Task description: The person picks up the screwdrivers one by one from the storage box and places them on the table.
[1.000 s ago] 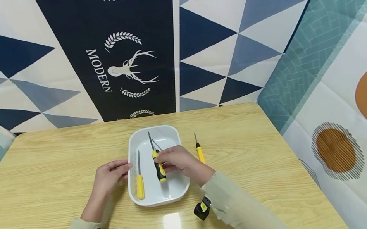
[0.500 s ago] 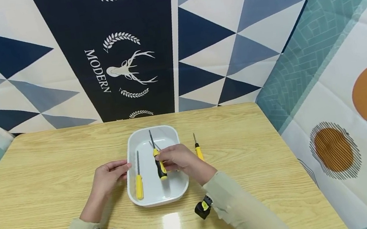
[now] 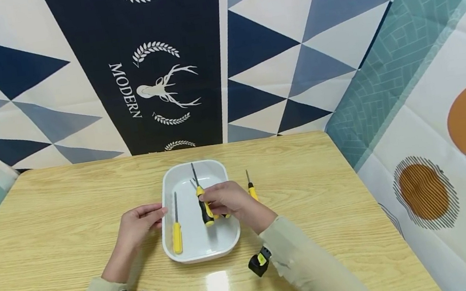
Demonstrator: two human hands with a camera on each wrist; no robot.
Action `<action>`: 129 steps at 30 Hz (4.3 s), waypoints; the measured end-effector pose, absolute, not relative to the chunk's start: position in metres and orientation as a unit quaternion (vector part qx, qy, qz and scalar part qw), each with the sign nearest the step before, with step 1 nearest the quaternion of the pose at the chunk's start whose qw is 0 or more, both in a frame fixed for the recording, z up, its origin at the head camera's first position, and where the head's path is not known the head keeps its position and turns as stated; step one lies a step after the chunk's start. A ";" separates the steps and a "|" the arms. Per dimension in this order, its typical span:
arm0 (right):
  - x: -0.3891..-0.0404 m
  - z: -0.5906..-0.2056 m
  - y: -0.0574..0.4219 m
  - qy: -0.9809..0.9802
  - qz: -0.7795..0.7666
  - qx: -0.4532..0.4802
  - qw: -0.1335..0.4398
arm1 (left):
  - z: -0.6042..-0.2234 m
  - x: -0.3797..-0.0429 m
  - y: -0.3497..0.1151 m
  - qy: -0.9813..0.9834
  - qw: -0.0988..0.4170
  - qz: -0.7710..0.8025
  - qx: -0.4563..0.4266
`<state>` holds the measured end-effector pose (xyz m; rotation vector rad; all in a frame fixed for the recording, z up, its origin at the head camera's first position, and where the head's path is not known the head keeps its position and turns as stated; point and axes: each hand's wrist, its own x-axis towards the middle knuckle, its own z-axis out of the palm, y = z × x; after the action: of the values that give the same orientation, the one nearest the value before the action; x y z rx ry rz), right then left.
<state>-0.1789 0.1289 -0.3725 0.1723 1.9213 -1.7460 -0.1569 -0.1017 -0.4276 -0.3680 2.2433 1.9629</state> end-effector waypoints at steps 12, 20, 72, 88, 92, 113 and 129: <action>-0.177 -0.374 0.135 0.710 -0.650 0.066 0.263 | -0.428 -0.158 -0.101 0.749 0.073 0.646 -0.127; -0.178 -0.372 0.140 0.707 -0.655 0.064 0.258 | -0.428 -0.157 -0.101 0.747 0.071 0.649 -0.124; -0.182 -0.369 0.168 0.711 -0.658 0.069 0.238 | -0.428 -0.156 -0.101 0.741 0.069 0.656 -0.125; -0.180 -0.369 0.182 0.708 -0.664 0.060 0.232 | -0.429 -0.156 -0.102 0.744 0.070 0.652 -0.125; -0.180 -0.371 0.186 0.709 -0.663 0.062 0.230 | -0.429 -0.156 -0.102 0.744 0.069 0.653 -0.126; -0.181 -0.366 0.201 0.694 -0.680 0.067 0.227 | -0.424 -0.153 -0.102 0.749 0.070 0.648 -0.118; -0.182 -0.371 0.213 0.690 -0.684 0.071 0.226 | -0.421 -0.153 -0.101 0.747 0.074 0.649 -0.121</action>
<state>-0.1817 0.2133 -0.3710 0.1950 1.9015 -1.8854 -0.1529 -0.1012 -0.4212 -0.3625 2.2434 1.9497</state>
